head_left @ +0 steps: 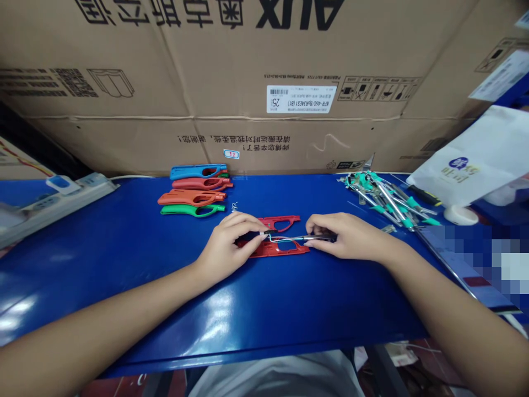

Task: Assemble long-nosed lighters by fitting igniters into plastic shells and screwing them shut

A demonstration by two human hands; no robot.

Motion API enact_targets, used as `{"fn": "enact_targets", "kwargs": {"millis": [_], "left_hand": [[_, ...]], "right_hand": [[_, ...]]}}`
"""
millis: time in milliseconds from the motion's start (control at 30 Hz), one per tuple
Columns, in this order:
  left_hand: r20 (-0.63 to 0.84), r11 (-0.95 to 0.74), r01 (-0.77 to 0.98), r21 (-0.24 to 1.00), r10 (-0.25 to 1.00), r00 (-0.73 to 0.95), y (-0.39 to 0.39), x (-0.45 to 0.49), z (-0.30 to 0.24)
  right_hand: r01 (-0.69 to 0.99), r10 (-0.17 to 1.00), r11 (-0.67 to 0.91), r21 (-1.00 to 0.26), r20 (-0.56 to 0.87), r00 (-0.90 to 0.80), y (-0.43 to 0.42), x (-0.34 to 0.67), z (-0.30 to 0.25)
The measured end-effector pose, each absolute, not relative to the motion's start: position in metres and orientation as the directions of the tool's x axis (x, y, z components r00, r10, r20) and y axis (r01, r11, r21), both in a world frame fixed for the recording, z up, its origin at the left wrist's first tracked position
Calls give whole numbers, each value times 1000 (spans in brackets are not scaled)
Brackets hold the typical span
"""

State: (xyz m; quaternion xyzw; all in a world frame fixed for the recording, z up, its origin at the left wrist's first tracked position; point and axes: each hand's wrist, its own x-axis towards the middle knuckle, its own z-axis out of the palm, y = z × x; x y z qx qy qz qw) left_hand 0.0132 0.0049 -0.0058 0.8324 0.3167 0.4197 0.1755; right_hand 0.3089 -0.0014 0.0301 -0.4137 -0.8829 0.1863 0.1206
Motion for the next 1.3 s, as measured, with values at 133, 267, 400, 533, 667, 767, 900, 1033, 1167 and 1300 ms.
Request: {"fn": "enact_targets", "kwargs": {"millis": [133,267,400,533,667,767,900,1033,1167,1300], "left_hand": [[577,-725,386,571,688,439,5,14,-5],[584,-735,368,570,677,447,4,14,-5],[584,-741,344,577,668,461,3,14,-5],[595,-750,320,579,657,463,2,15,-5],[597,-759,281,588,641,482,1,15,-2],[596,-764,265,588,631,497,0,15,-1],[597,-760,271,591,638,487,0,15,-2],[595,-772,289,567,626,504,1,14,-2],[556,-733,327,596,671,491,1,14,-1],[513,-692,351,631,712,480,2,13,-2]], "right_hand": [[693,778,596,-406,79,-623,-2,308,30],[708,782,608,-360,116,-612,-3,307,30],[717,782,614,-331,129,-610,-4,306,30],[726,780,624,-290,172,-602,-4,304,31],[713,765,644,-277,258,-591,-5,304,31],[692,732,676,-252,336,-592,-7,304,31],[654,672,722,-223,448,-589,-8,303,31],[639,641,745,-194,473,-604,-7,303,31],[620,612,765,-175,496,-616,-7,302,32],[608,603,774,-178,501,-621,-9,302,32]]}}
